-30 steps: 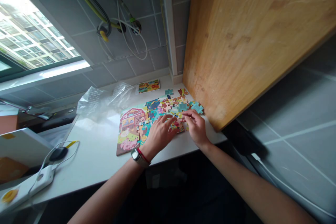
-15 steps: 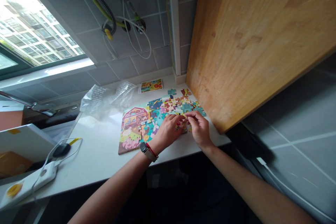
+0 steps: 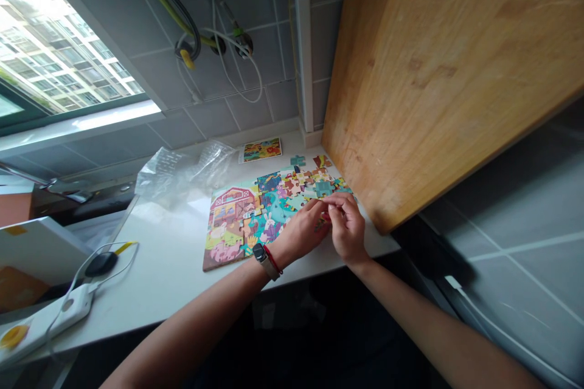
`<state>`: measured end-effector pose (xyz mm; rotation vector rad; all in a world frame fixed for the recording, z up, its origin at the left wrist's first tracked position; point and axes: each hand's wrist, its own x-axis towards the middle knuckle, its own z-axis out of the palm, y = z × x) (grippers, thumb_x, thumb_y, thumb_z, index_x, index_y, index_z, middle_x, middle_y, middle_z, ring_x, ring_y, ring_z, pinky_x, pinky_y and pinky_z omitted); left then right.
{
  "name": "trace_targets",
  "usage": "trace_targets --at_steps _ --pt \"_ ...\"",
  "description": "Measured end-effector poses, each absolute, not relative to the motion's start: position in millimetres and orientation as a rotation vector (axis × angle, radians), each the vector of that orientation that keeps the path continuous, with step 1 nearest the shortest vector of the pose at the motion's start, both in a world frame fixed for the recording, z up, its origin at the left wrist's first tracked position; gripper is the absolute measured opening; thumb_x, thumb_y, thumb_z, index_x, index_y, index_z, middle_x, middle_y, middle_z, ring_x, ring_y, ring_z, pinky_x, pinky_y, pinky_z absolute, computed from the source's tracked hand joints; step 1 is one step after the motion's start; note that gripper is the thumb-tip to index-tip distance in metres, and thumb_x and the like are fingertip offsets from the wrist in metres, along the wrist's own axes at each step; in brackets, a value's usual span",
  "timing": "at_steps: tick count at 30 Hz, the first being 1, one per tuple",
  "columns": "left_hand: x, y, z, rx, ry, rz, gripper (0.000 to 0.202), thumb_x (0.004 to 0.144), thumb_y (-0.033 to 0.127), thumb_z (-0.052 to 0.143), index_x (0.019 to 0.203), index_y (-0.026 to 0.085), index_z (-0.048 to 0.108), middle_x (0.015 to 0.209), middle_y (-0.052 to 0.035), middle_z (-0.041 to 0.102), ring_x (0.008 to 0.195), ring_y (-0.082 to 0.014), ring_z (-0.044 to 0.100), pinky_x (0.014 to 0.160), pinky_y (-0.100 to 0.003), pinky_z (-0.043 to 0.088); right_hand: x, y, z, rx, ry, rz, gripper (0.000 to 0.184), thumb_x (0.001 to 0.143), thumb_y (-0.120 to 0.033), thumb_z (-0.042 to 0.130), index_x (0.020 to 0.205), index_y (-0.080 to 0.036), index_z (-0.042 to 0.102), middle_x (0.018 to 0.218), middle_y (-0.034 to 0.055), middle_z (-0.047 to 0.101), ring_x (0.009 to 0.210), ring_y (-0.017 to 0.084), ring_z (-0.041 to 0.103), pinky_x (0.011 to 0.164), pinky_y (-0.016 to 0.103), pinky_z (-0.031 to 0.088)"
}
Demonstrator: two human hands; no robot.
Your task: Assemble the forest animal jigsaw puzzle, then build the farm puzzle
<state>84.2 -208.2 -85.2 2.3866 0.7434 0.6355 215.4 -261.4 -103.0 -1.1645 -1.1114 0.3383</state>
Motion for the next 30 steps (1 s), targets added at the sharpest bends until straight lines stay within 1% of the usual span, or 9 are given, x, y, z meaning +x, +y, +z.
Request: trace_targets --at_steps 3,6,9,10,12,17,24,27,30 --pt "83 -202 -80 2.447 0.682 0.647 0.032 0.096 0.016 0.065 0.128 0.021 0.060 0.122 -0.0100 0.068 0.116 -0.0263 0.067 0.100 -0.040 0.058 214 -262 -101 -1.164 -1.131 0.303 0.019 0.102 -0.029 0.054 0.104 -0.025 0.072 0.110 0.0087 0.067 0.110 0.026 0.064 0.098 0.045 0.055" --pt "69 -194 -78 2.580 0.737 0.579 0.039 0.097 0.022 0.068 0.134 0.022 0.059 0.135 -0.0133 0.066 0.132 -0.0304 0.061 0.114 -0.047 0.051 214 -261 -101 -1.173 -1.129 0.332 0.019 0.102 -0.029 0.054 0.105 -0.025 0.072 0.111 0.0089 0.067 0.112 0.026 0.064 0.100 0.045 0.054" --pt "49 -189 -81 2.722 0.902 0.376 0.062 0.097 0.039 0.071 0.151 0.017 0.050 0.160 -0.0218 0.046 0.154 -0.0419 0.037 0.123 -0.059 0.040 213 -261 -103 -1.161 -1.136 0.385 0.018 0.102 -0.027 0.054 0.104 -0.025 0.072 0.110 0.0083 0.068 0.111 0.026 0.065 0.099 0.044 0.055" --pt "42 -189 -83 2.755 0.948 0.299 0.068 0.097 0.045 0.070 0.155 0.018 0.046 0.166 -0.0225 0.039 0.158 -0.0446 0.030 0.123 -0.062 0.038 213 -261 -103 -1.151 -1.139 0.401 0.018 0.102 -0.027 0.054 0.103 -0.025 0.072 0.109 0.0080 0.068 0.110 0.025 0.065 0.098 0.043 0.055" --pt "30 -189 -87 2.800 1.011 0.173 0.070 0.101 0.054 0.062 0.159 0.021 0.043 0.171 -0.0196 0.033 0.159 -0.0463 0.023 0.123 -0.066 0.035 213 -261 -103 -1.133 -1.141 0.415 0.018 0.102 -0.026 0.054 0.102 -0.025 0.073 0.107 0.0075 0.069 0.108 0.025 0.066 0.095 0.041 0.056" --pt "12 -189 -90 2.848 1.181 0.076 0.065 0.105 0.060 0.049 0.162 0.029 0.042 0.172 -0.0121 0.033 0.157 -0.0466 0.029 0.123 -0.067 0.034 212 -262 -102 -1.132 -1.133 0.417 0.017 0.102 -0.027 0.055 0.098 -0.025 0.072 0.100 0.0053 0.071 0.099 0.023 0.068 0.092 0.039 0.056" --pt "10 -182 -85 2.857 1.289 0.093 0.063 0.105 0.056 0.050 0.160 0.025 0.045 0.170 -0.0175 0.036 0.157 -0.0463 0.029 0.122 -0.066 0.035 212 -263 -101 -1.129 -1.122 0.511 0.017 0.101 -0.027 0.056 0.101 -0.025 0.073 0.098 0.0044 0.071 0.093 0.022 0.069 0.083 0.035 0.056" --pt "25 -162 -78 2.877 1.220 0.137 0.059 0.106 0.049 0.050 0.159 0.022 0.045 0.168 -0.0169 0.040 0.158 -0.0437 0.030 0.123 -0.065 0.035 212 -262 -102 -1.136 -1.117 0.527 0.018 0.101 -0.028 0.055 0.100 -0.025 0.073 0.097 0.0042 0.071 0.092 0.021 0.070 0.080 0.034 0.056" --pt "49 -127 -73 2.850 0.998 0.191 0.054 0.105 0.035 0.053 0.157 0.021 0.046 0.159 -0.0144 0.052 0.152 -0.0354 0.043 0.124 -0.056 0.038 212 -262 -102 -1.145 -1.128 0.533 0.018 0.101 -0.029 0.055 0.100 -0.024 0.073 0.095 0.0039 0.071 0.090 0.021 0.070 0.079 0.033 0.056"
